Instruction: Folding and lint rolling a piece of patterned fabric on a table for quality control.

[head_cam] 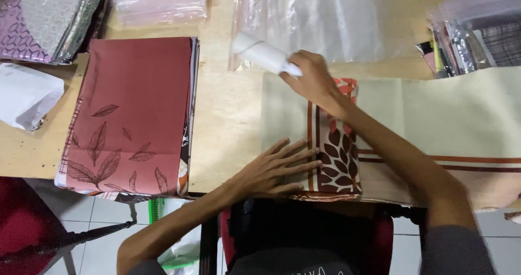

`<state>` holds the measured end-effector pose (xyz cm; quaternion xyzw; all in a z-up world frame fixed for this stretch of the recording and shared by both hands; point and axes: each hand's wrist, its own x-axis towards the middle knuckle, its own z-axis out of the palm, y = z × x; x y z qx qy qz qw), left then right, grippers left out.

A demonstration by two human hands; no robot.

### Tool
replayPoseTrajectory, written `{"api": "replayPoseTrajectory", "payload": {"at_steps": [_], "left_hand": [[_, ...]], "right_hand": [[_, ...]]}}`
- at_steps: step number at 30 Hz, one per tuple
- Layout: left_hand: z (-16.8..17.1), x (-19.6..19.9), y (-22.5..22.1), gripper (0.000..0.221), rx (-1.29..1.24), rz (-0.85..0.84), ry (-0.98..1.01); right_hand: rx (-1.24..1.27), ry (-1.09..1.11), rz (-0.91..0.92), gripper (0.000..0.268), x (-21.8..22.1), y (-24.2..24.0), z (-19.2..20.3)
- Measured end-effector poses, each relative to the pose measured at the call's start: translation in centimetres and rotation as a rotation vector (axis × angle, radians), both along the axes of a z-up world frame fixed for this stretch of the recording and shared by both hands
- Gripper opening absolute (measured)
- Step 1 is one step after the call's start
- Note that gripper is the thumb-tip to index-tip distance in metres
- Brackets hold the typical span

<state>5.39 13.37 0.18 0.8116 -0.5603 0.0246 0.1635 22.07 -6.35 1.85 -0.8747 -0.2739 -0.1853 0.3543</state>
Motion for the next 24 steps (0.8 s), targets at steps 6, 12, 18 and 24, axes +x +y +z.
{"api": "replayPoseTrajectory", "payload": {"at_steps": [6,12,18,24], "left_hand": [[-0.3,-0.9,0.5,0.062,-0.086,0.023,-0.024],[0.7,-1.5,0.7,0.064,-0.049,-0.02,0.013],[0.9,-2.5,0.8,0.062,0.064,-0.01,-0.006],[0.9,-2.5,0.8,0.062,0.076,-0.014,-0.04]], "right_hand": [[-0.074,0.236,0.259,0.004,-9.5,-3.7,0.4],[-0.553,-0.296,0.178,0.041,-7.9,-3.8,-3.9],[-0.543,0.03,-0.01,0.02,-1.2,-2.9,-4.8],[-0.371,0.113,-0.024,0.024,0.2,-4.9,-2.4]]}}
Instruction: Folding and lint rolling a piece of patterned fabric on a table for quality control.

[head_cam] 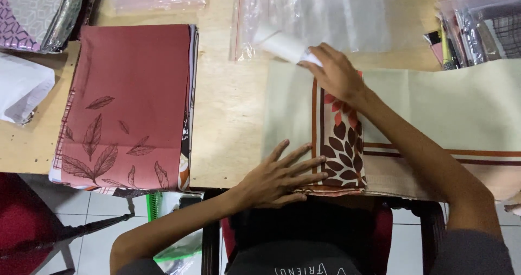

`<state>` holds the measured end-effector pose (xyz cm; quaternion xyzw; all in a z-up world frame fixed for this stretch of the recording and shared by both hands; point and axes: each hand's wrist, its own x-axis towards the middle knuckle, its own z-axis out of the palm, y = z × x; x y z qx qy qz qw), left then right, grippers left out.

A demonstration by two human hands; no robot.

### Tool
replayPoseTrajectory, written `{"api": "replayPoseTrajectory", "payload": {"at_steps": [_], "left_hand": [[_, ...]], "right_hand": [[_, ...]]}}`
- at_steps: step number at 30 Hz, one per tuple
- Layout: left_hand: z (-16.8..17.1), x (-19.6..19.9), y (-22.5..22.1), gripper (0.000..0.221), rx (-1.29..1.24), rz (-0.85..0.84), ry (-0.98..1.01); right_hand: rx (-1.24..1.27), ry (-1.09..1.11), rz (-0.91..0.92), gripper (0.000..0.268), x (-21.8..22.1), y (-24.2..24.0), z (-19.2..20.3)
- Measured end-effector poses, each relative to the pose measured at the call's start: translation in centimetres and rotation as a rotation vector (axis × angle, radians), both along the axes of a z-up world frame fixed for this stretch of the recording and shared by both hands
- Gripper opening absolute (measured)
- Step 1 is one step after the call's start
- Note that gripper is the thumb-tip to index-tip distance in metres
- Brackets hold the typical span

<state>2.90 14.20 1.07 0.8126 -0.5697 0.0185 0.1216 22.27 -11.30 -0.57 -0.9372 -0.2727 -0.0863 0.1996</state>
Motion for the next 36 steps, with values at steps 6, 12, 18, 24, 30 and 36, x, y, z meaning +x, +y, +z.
{"api": "replayPoseTrajectory", "payload": {"at_steps": [6,12,18,24,30,36], "left_hand": [[0.6,-0.2,0.0,0.06,-0.001,0.012,0.015],[0.1,-0.1,-0.4,0.057,-0.006,0.045,-0.054],[0.5,0.0,-0.2,0.056,-0.011,-0.01,0.009],[3.2,4.4,-0.2,0.059,-0.11,-0.114,0.634],[1.1,15.3,-2.7,0.038,-0.307,0.037,0.082],[0.0,20.7,-7.5,0.038,-0.26,0.012,0.168]], "right_hand": [[0.15,-0.308,0.098,0.025,-7.3,-2.9,1.6],[-0.091,-0.311,0.246,0.037,-7.9,-0.7,-4.6],[-0.166,-0.228,0.022,0.029,-1.1,0.0,-2.5],[0.325,-0.261,-0.024,0.026,-2.3,-3.4,2.7],[0.224,-0.364,-0.039,0.011,-11.2,-6.2,5.5],[0.305,-0.135,0.132,0.029,-14.2,-7.6,2.7]]}}
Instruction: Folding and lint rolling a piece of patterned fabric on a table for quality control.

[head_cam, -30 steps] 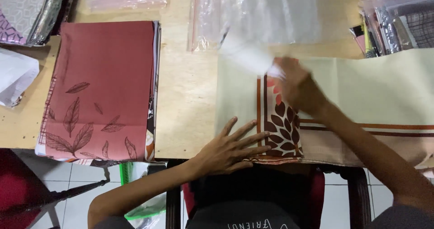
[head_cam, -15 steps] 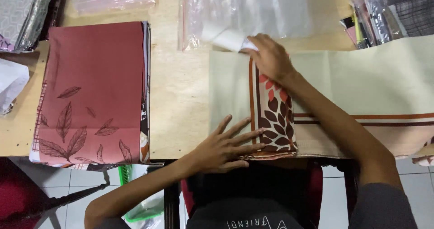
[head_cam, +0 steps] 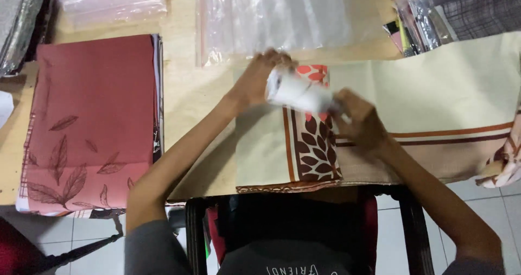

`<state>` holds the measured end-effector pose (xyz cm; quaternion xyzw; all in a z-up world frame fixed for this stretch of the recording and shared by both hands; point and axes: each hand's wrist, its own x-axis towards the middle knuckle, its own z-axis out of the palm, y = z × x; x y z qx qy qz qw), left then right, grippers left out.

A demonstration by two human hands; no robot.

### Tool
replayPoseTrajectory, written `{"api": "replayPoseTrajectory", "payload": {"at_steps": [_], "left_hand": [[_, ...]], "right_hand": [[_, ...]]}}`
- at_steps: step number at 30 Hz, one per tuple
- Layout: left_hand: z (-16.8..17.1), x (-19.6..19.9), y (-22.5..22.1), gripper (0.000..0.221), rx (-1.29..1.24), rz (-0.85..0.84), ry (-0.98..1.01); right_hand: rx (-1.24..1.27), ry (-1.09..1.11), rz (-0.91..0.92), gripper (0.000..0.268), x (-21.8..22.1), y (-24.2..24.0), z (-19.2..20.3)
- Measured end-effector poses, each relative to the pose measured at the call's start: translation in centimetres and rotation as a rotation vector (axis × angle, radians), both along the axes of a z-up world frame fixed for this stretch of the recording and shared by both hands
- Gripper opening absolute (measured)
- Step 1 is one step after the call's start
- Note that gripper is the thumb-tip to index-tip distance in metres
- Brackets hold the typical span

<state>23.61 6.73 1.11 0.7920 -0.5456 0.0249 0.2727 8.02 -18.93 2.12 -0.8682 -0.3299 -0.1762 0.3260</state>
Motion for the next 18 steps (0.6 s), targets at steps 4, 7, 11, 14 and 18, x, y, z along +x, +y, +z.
{"api": "replayPoseTrajectory", "payload": {"at_steps": [4,7,11,14,18], "left_hand": [[-2.4,5.2,-4.8,0.06,0.007,0.22,-0.03],[-3.4,7.0,-8.9,0.088,0.088,0.277,-0.057],[-4.2,7.0,-11.8,0.063,0.119,0.342,-0.198],[-7.6,8.9,-12.6,0.026,0.115,0.245,-0.411],[-4.6,7.6,-11.4,0.02,0.169,0.202,-0.426]], "right_hand": [[0.211,-0.024,-0.434,0.014,4.1,-2.0,0.2],[0.395,-0.025,-0.632,0.02,6.2,-3.9,0.0],[0.52,-0.042,-0.734,0.023,5.7,-5.8,-0.6],[0.489,-0.113,-0.724,0.022,6.9,-7.3,-2.8],[0.495,-0.088,-0.695,0.021,7.1,-7.1,-2.6]]}}
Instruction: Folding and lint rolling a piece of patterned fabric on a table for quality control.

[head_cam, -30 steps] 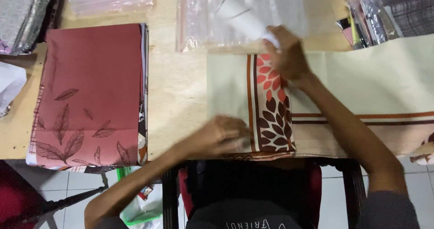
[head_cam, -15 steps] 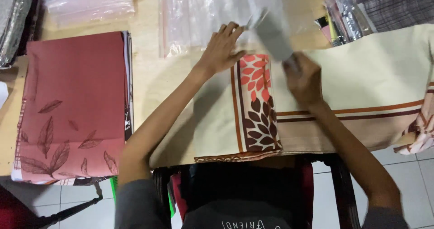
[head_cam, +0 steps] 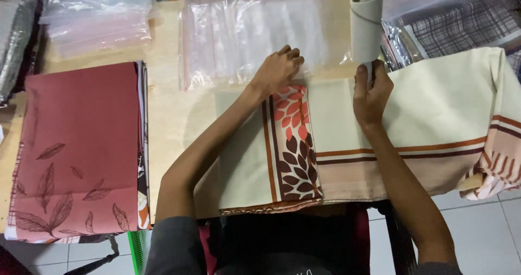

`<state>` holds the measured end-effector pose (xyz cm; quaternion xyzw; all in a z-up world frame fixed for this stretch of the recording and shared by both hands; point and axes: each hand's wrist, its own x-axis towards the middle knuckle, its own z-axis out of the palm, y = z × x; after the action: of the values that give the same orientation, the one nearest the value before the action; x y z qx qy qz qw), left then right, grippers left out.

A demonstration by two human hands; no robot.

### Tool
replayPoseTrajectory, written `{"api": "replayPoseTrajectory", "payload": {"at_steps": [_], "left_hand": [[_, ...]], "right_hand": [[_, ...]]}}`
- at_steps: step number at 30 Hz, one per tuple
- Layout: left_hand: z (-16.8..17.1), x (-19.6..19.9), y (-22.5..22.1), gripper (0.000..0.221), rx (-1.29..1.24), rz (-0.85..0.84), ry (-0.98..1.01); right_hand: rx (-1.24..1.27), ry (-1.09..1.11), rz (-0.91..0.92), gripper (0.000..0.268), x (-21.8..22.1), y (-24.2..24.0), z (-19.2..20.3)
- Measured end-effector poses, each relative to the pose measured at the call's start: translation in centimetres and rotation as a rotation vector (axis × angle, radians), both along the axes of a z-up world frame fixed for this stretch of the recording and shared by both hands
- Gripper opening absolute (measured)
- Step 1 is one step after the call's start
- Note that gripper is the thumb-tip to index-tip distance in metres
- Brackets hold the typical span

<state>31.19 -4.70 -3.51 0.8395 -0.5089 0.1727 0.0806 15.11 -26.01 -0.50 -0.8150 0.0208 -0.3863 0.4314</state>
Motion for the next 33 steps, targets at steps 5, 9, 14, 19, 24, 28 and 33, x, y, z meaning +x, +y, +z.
{"api": "replayPoseTrajectory", "payload": {"at_steps": [5,9,14,19,24,28,33], "left_hand": [[1.1,-0.2,1.8,0.047,-0.027,0.08,0.226],[-1.7,0.8,1.7,0.021,-0.059,0.05,0.081],[-0.3,0.4,2.9,0.009,-0.246,0.102,-0.005],[4.9,-1.1,4.9,0.004,-0.384,0.085,0.1],[9.8,-3.8,9.0,0.022,-0.53,-0.089,0.091],[13.6,-9.4,14.9,0.025,-0.397,-0.204,0.183],[11.0,-12.3,20.8,0.031,-0.337,-0.18,0.337]], "right_hand": [[0.015,0.005,0.011,0.018,-0.3,0.8,0.5],[0.167,0.011,0.011,0.019,-0.5,0.9,1.1],[0.263,-0.03,-0.019,0.021,-0.3,-0.1,1.1],[0.362,-0.033,-0.022,0.014,-0.3,0.1,1.6],[0.501,-0.024,-0.026,0.016,0.0,-0.8,1.4],[0.722,-0.013,-0.06,0.022,0.5,-3.0,1.0],[0.767,0.069,0.088,0.035,-0.6,-1.5,2.7]]}}
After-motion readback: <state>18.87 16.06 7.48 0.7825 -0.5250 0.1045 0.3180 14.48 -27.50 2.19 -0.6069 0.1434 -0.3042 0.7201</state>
